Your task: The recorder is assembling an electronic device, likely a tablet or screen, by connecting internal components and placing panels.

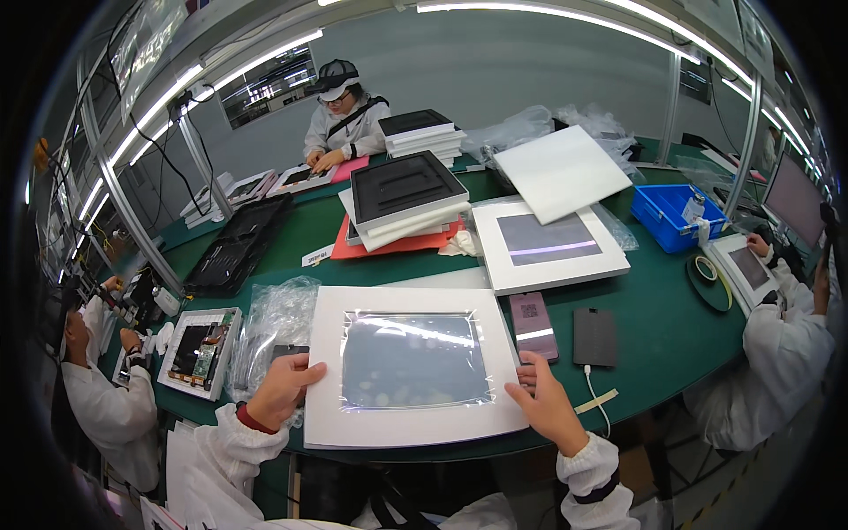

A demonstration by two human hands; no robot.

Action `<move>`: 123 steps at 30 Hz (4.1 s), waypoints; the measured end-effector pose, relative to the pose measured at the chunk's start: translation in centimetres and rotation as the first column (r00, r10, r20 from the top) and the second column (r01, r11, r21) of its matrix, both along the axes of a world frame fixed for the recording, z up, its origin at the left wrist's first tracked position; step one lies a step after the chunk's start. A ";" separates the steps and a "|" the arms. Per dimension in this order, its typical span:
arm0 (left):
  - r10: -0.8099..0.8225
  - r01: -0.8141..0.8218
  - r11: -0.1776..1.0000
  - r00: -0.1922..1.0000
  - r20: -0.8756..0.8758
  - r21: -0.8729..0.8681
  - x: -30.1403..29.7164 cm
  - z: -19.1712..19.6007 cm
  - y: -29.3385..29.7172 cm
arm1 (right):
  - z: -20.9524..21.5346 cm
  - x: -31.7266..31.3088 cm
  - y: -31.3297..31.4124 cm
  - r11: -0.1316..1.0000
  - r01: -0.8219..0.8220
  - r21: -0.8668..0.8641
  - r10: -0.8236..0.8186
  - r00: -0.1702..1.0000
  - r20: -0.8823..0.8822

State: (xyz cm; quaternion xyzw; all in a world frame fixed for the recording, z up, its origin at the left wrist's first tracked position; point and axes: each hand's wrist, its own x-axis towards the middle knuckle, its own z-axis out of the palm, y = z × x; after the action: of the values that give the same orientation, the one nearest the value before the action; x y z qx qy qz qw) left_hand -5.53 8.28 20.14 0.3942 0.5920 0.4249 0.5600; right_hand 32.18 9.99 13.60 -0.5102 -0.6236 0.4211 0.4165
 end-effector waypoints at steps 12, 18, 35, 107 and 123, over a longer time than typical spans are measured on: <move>0.033 -0.026 0.960 0.999 -0.022 0.278 1.5 2.9 -3.9 | 3.2 1.0 5.4 0.952 -0.172 -0.255 0.097 0.955 -0.281; 0.156 0.024 0.784 0.959 -0.235 0.620 0.2 5.3 -2.6 | 10.0 -0.2 5.3 0.958 -0.125 0.258 0.224 0.887 -0.403; 0.510 0.693 0.489 0.265 -0.818 0.529 -3.1 -4.9 -1.0 | 1.2 -1.2 6.0 0.495 -0.580 0.647 -0.129 0.688 0.714; 0.127 0.576 0.600 0.616 -0.778 0.554 8.2 -8.2 -7.8 | 2.9 -15.8 14.1 0.796 -0.596 0.108 0.241 0.475 0.846; 0.153 0.543 0.595 0.648 -0.746 0.593 8.2 -8.5 -7.6 | 8.4 -13.0 13.0 0.806 -0.571 -0.157 0.547 0.616 0.568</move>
State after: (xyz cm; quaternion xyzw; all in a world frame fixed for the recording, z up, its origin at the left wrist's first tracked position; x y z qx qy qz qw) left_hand 2.69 0.69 11.67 0.7999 0.4647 0.3688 0.0902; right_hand 19.13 22.99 21.97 -0.3864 -0.8560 0.3379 0.0606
